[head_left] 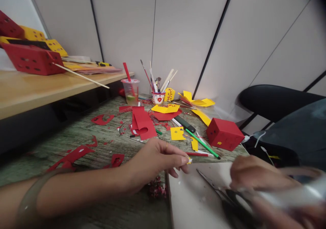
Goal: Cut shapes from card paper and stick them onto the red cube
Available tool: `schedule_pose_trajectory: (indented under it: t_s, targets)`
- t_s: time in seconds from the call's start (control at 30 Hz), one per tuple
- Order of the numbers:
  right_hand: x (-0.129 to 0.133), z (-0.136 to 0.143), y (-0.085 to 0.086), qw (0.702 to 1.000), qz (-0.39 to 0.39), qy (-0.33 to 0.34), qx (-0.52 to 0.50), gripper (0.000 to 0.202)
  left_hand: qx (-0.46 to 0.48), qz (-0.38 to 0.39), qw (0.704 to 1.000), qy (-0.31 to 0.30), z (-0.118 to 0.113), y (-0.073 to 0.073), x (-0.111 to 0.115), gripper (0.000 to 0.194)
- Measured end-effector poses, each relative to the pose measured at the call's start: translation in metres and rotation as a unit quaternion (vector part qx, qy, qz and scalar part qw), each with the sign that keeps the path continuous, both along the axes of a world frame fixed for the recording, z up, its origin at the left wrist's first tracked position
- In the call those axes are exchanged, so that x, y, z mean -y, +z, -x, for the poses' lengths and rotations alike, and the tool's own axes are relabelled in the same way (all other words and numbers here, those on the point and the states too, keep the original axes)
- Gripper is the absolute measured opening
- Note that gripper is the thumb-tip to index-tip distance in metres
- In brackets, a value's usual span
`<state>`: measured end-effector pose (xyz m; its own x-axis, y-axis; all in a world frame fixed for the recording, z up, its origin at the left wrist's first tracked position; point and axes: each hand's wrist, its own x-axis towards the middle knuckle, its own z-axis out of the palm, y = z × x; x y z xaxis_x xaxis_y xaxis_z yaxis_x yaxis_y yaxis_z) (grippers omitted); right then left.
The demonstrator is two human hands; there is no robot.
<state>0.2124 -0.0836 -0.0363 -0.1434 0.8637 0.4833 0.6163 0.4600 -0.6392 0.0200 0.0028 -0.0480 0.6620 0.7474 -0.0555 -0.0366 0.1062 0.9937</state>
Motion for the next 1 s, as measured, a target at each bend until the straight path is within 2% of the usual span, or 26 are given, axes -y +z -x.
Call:
schedule_pose_trajectory:
  t_s: [0.1, 0.2, 0.27, 0.4, 0.53, 0.63, 0.73, 0.77, 0.83, 0.87, 0.9, 0.97, 1.0]
  targets:
    - [-0.008, 0.003, 0.005, 0.996, 0.075, 0.006, 0.038, 0.037, 0.029, 0.006, 0.999, -0.017, -0.001, 0.003, 0.001, 0.010]
    - [-0.010, 0.012, 0.008, 0.976, 0.143, -0.029, 0.161, 0.021, 0.039, 0.017, 0.999, -0.019, 0.001, 0.004, 0.004, 0.011]
    - [-0.009, 0.018, 0.010, 0.967, 0.142, -0.023, 0.209, 0.012, 0.040, 0.021, 0.999, -0.021, 0.002, 0.004, 0.006, 0.011]
    - [-0.005, 0.023, 0.011, 0.962, 0.139, -0.008, 0.235, 0.009, 0.055, 0.022, 0.998, -0.024, 0.003, 0.005, 0.007, 0.012]
    - [-0.004, 0.020, 0.002, 0.966, 0.116, 0.008, 0.230, 0.022, 0.055, 0.019, 0.998, -0.005, 0.001, 0.006, 0.009, 0.009]
    - [-0.006, 0.019, -0.009, 0.976, 0.090, 0.002, 0.197, 0.023, 0.034, -0.032, 0.999, 0.012, 0.001, 0.005, 0.010, 0.006]
    - [-0.008, 0.022, -0.015, 0.983, 0.099, -0.018, 0.154, 0.012, 0.015, -0.140, 0.990, 0.023, 0.003, 0.004, 0.013, 0.011]
    - [-0.009, 0.023, -0.015, 0.985, 0.100, -0.025, 0.141, 0.015, 0.008, -0.190, 0.981, 0.025, 0.004, 0.004, 0.014, 0.013]
    - [-0.008, 0.025, -0.010, 0.990, 0.094, -0.030, 0.105, 0.020, -0.001, -0.326, 0.945, 0.034, 0.006, 0.004, 0.015, 0.017]
    - [-0.007, 0.026, -0.007, 0.992, 0.096, -0.028, 0.083, 0.014, -0.002, -0.408, 0.912, 0.045, 0.006, 0.004, 0.015, 0.017]
    - [-0.006, 0.026, -0.003, 0.992, 0.109, -0.027, 0.059, 0.004, -0.001, -0.492, 0.868, 0.060, 0.007, 0.004, 0.015, 0.017]
    - [-0.005, 0.027, 0.004, 0.985, 0.170, -0.022, 0.004, 0.017, -0.005, -0.633, 0.768, 0.095, 0.007, 0.005, 0.016, 0.015]
    - [-0.004, 0.027, 0.006, 0.978, 0.205, -0.019, -0.029, 0.021, -0.015, -0.680, 0.725, 0.109, 0.007, 0.005, 0.016, 0.014]
